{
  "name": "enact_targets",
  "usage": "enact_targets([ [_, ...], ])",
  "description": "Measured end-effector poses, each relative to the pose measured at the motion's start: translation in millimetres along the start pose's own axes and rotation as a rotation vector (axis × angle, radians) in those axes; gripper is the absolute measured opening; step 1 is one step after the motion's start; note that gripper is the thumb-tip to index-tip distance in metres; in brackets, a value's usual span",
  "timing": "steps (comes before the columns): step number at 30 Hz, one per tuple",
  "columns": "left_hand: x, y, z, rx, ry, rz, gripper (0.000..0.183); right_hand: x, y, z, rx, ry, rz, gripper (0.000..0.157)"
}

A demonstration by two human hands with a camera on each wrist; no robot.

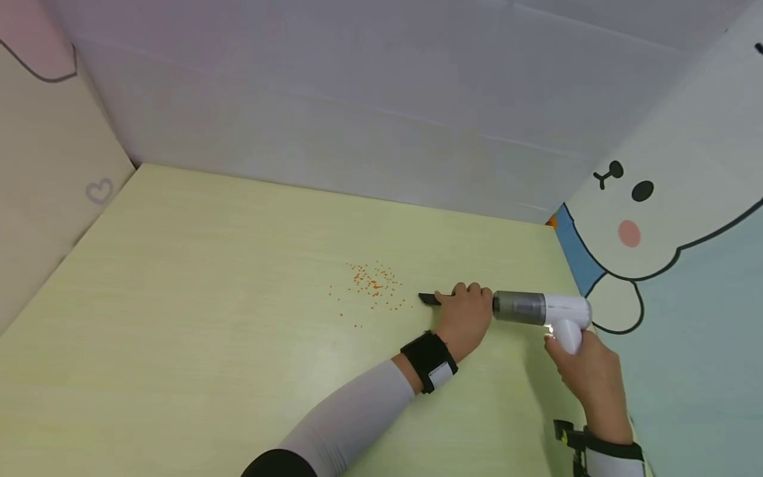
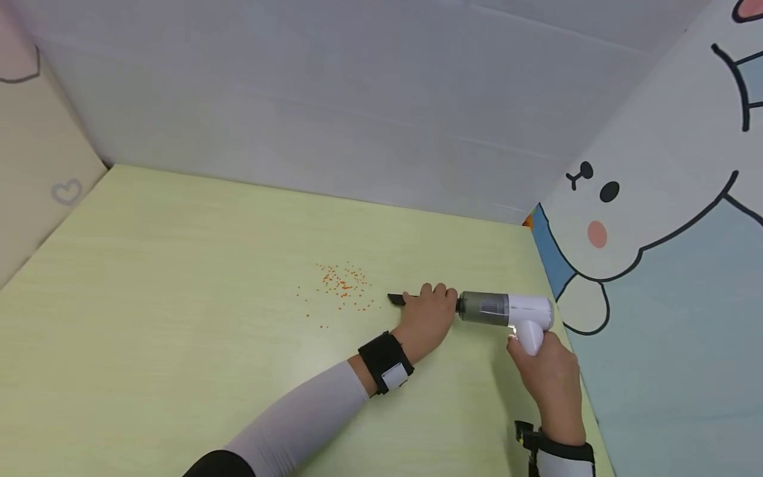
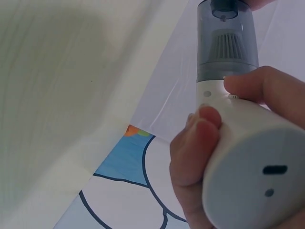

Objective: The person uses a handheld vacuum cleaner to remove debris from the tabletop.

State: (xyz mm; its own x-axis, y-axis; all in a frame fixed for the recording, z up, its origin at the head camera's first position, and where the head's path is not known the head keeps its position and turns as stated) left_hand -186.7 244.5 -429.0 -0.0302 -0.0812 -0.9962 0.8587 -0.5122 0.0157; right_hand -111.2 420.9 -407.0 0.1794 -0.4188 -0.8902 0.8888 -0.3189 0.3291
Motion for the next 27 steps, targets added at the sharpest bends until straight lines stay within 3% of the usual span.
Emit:
enact_targets([
  [11, -1.4, 12.0, 2.9, 0.007, -0.012, 0.063, 0.026, 4.5, 6.1, 2.1, 0.019, 0.003, 0.018, 0.066],
  [27, 1.7, 16.9, 14.5, -0.024, 0.002, 0.039, 0.024, 12.8, 6.8, 11.3, 0.001, 0.007, 0.004, 0.068],
])
Point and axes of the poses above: each hand's wrist, its own y-axis away from the middle knuckle, its own x-axis out of the palm, z = x × y, the point moved 7 cm from there along -y, towards the middle knuckle, and after that the axes turned 15 degrees about z, right-handed, at the moved point
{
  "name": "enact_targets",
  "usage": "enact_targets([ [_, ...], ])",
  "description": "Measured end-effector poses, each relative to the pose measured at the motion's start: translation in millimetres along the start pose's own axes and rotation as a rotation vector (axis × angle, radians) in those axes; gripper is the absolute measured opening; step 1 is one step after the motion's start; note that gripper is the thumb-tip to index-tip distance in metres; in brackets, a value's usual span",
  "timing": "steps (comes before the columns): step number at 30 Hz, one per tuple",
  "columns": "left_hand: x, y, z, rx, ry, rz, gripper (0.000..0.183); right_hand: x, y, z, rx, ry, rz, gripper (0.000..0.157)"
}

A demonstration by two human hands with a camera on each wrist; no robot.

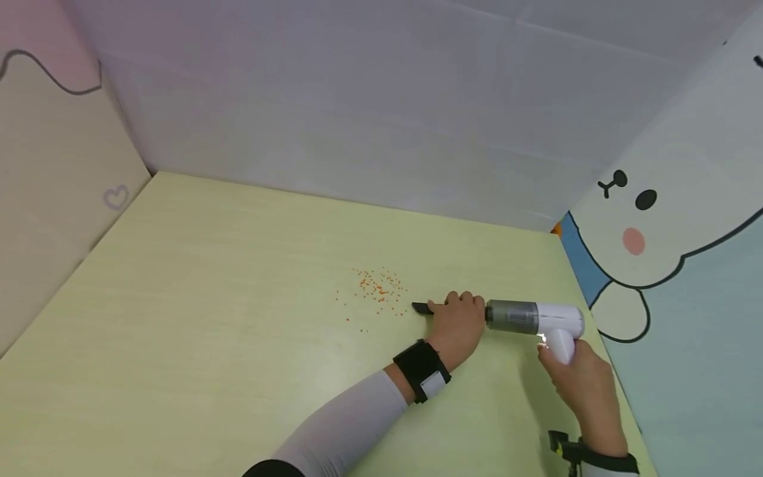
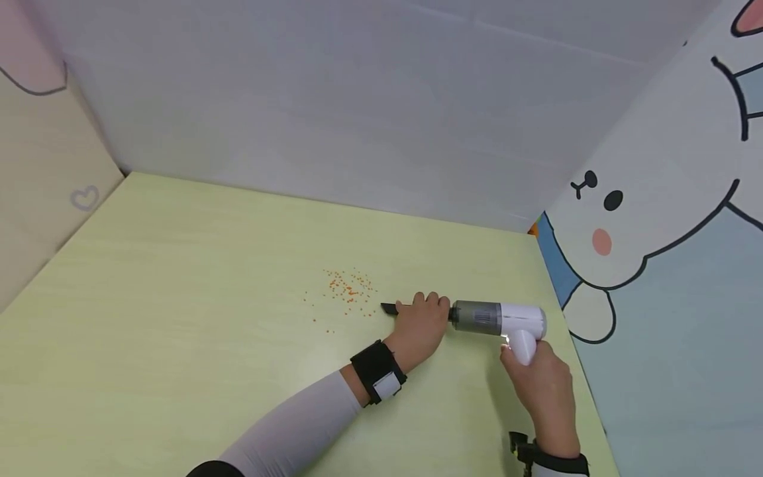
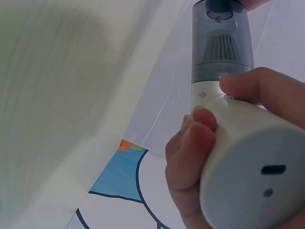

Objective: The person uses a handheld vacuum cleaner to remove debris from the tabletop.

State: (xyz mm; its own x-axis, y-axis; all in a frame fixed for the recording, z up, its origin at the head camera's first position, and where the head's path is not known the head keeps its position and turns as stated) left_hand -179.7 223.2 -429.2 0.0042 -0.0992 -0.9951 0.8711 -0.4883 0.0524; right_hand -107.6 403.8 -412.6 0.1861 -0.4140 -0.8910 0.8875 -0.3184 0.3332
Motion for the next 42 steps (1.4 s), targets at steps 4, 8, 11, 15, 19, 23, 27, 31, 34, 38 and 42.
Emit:
enact_targets([
  [4, -1.1, 2.1, 3.4, 0.002, 0.005, -0.008, 0.023, 1.3, 0.8, 2.9, -0.014, 0.002, -0.007, 0.067],
  [8, -1.5, 4.9, 5.7, -0.001, -0.005, -0.019, 0.023, 1.9, 1.3, 5.6, -0.027, 0.004, -0.002, 0.068],
  [11, 0.0, 6.4, 6.7, -0.001, -0.009, -0.005, 0.023, 2.2, 1.4, 7.2, -0.038, 0.009, 0.006, 0.070],
  [15, 3.5, 6.4, 7.9, 0.001, 0.017, 0.042, 0.024, 3.8, 1.9, 8.1, -0.040, 0.022, 0.015, 0.070],
  [19, 4.3, 7.6, 9.3, 0.002, 0.037, 0.080, 0.025, 5.3, 2.7, 8.9, -0.039, 0.027, 0.019, 0.071],
  [23, 2.5, 11.1, 11.4, 0.004, 0.019, 0.076, 0.025, 5.6, 2.6, 10.4, -0.041, 0.026, 0.023, 0.074],
  [27, 2.4, 13.3, 14.4, -0.002, -0.004, 0.057, 0.025, 6.0, 2.7, 13.6, -0.042, 0.034, 0.016, 0.074],
  [31, 3.9, 13.4, 17.1, -0.010, 0.005, 0.069, 0.024, 7.3, 4.1, 17.0, -0.055, 0.035, 0.008, 0.074],
  [34, 5.2, 12.9, 18.5, -0.012, 0.014, 0.090, 0.025, 8.9, 5.0, 18.9, -0.060, 0.028, 0.010, 0.073],
  [38, 4.5, 13.6, 20.9, -0.014, 0.020, 0.098, 0.024, 9.2, 5.6, 21.4, -0.068, 0.020, 0.017, 0.074],
  [42, 1.0, 16.1, 23.6, -0.017, 0.025, 0.055, 0.021, 9.8, 5.8, 22.8, -0.070, 0.021, 0.020, 0.076],
])
Point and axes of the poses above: each hand's wrist, its own y-axis away from the middle knuckle, its own x-axis out of the palm, z = x × y, the point moved 7 cm from there along -y, towards the middle knuckle, and after that the axes turned 15 degrees about z, right-handed, at the moved point
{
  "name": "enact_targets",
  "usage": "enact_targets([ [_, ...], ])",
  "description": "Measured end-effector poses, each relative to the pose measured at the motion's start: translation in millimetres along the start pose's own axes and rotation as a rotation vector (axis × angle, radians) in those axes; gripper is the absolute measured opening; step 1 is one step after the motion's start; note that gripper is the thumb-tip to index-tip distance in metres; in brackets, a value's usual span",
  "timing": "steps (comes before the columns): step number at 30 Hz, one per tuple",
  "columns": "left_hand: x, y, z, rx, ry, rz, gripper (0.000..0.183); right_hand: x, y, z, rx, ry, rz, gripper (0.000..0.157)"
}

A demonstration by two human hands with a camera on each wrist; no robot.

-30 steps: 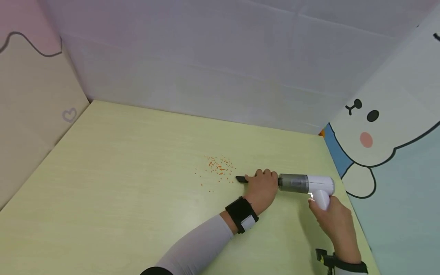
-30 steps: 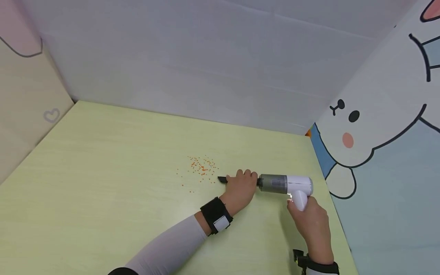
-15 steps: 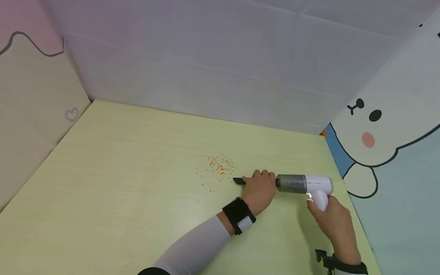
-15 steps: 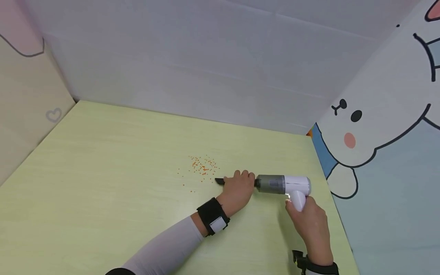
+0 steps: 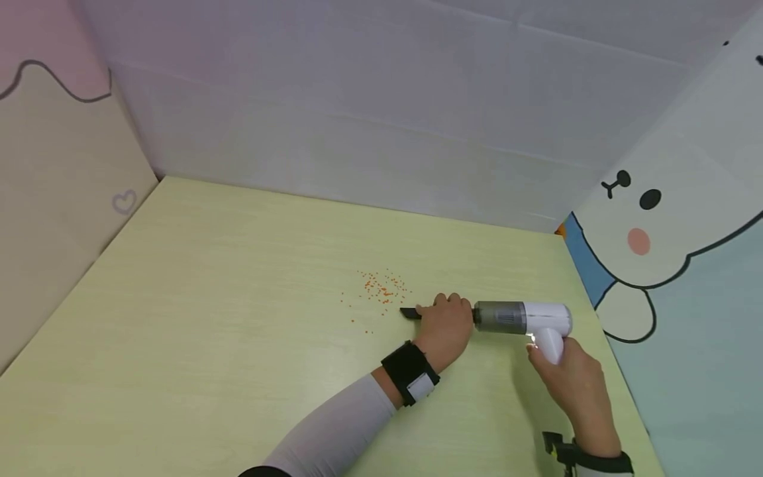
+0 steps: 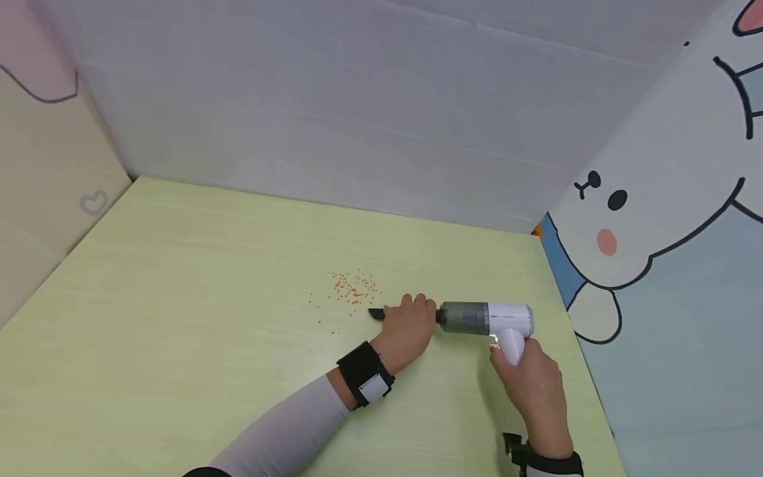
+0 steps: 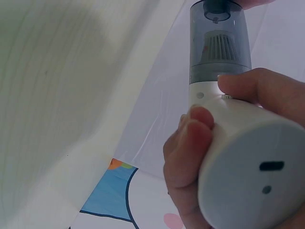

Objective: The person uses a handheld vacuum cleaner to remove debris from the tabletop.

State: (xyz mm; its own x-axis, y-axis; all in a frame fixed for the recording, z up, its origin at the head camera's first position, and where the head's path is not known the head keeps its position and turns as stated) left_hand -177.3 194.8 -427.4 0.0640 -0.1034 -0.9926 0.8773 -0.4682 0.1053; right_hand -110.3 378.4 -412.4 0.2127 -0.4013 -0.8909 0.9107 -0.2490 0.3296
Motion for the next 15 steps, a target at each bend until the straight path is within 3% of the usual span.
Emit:
enact_targets([
  [6, -5.0, 2.6, -2.6, 0.019, -0.043, -0.074, 0.020, -1.0, 0.5, -3.3, 0.026, 0.001, 0.004, 0.076],
  [15, -2.0, -7.0, -6.7, 0.036, -0.035, -0.075, 0.022, -2.6, -0.1, -6.3, 0.028, -0.006, -0.018, 0.076],
])
Point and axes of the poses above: each hand's wrist, its own y-axis away from the middle knuckle, its own x-axis out of the palm, z = x × y, the point moved 7 cm from there along -y, towards the middle knuckle, and after that the axes turned 15 degrees about z, right-handed, at the moved point
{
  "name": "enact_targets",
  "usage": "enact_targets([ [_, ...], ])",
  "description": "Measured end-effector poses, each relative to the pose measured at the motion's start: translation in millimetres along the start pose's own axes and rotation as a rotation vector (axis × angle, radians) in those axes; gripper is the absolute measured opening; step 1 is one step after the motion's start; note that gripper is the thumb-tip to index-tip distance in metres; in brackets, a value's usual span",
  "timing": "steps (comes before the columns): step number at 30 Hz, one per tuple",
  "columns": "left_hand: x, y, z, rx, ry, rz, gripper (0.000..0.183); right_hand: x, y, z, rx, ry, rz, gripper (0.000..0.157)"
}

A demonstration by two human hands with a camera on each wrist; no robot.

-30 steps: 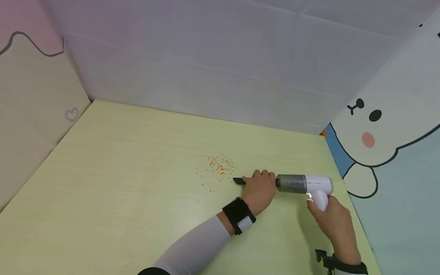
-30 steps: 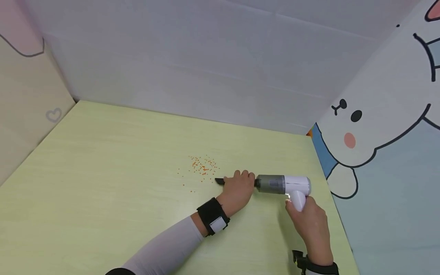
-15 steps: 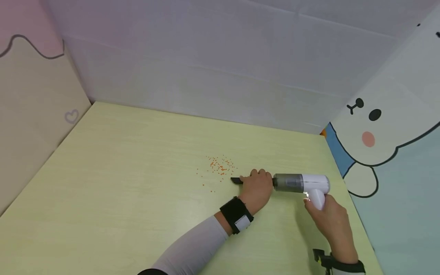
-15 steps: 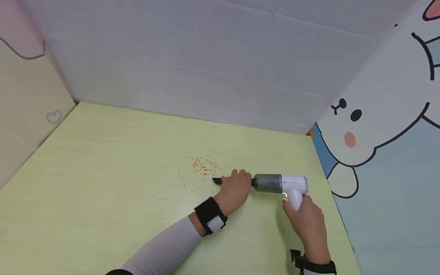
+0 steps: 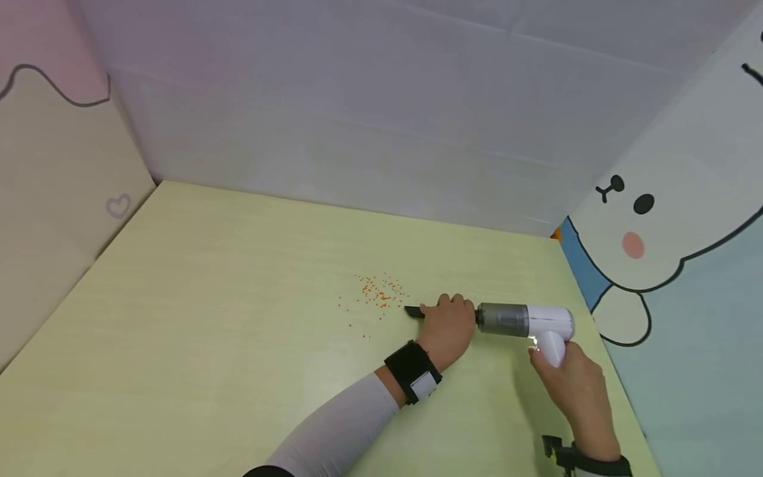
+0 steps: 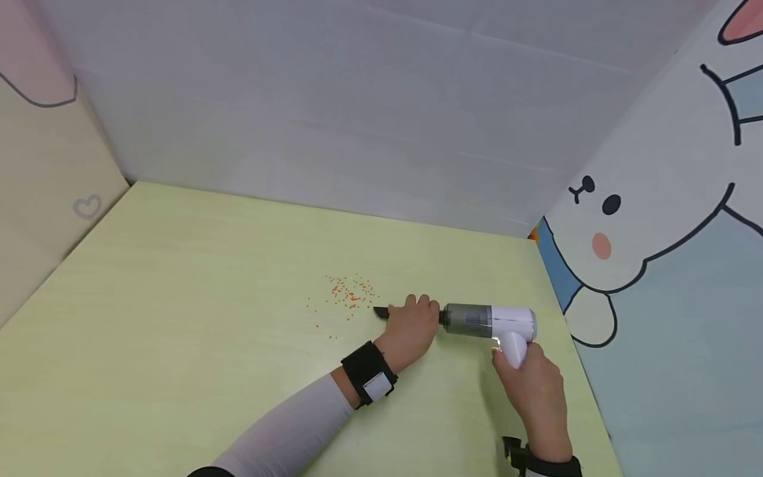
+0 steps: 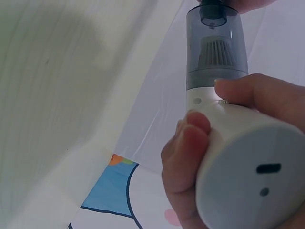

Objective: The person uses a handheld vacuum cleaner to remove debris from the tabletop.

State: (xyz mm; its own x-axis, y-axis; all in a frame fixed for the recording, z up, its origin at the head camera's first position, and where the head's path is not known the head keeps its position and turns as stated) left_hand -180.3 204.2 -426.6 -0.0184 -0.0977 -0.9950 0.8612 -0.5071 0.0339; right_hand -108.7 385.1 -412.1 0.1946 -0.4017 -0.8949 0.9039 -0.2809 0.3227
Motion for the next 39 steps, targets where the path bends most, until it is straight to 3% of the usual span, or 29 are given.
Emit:
enact_targets([
  [5, 1.1, -4.2, 2.1, 0.001, 0.005, -0.024, 0.022, -0.3, -0.1, 2.9, 0.005, -0.001, -0.015, 0.075],
  [14, -1.7, -5.0, 9.3, -0.002, 0.045, 0.013, 0.021, 2.1, -1.4, 8.7, 0.012, -0.015, -0.014, 0.076],
  [25, -3.5, -9.3, 0.4, 0.034, -0.014, -0.050, 0.021, -4.1, 1.0, 1.2, 0.042, -0.010, -0.027, 0.074],
  [39, 0.0, -23.3, 3.1, 0.041, -0.001, 0.004, 0.024, -7.2, -6.2, 5.1, 0.043, -0.009, -0.041, 0.075],
])
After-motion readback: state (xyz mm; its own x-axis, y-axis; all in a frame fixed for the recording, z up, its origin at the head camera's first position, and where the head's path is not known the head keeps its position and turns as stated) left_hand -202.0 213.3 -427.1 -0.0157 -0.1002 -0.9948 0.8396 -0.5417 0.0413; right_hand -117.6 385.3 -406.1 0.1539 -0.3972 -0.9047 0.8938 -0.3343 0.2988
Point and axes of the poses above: each hand's wrist, its own y-axis away from the middle knuckle, its own x-axis out of the palm, z = x × y, the point moved 7 cm from there along -y, towards the middle knuckle, and after that the axes turned 15 degrees about z, right-handed, at the moved point
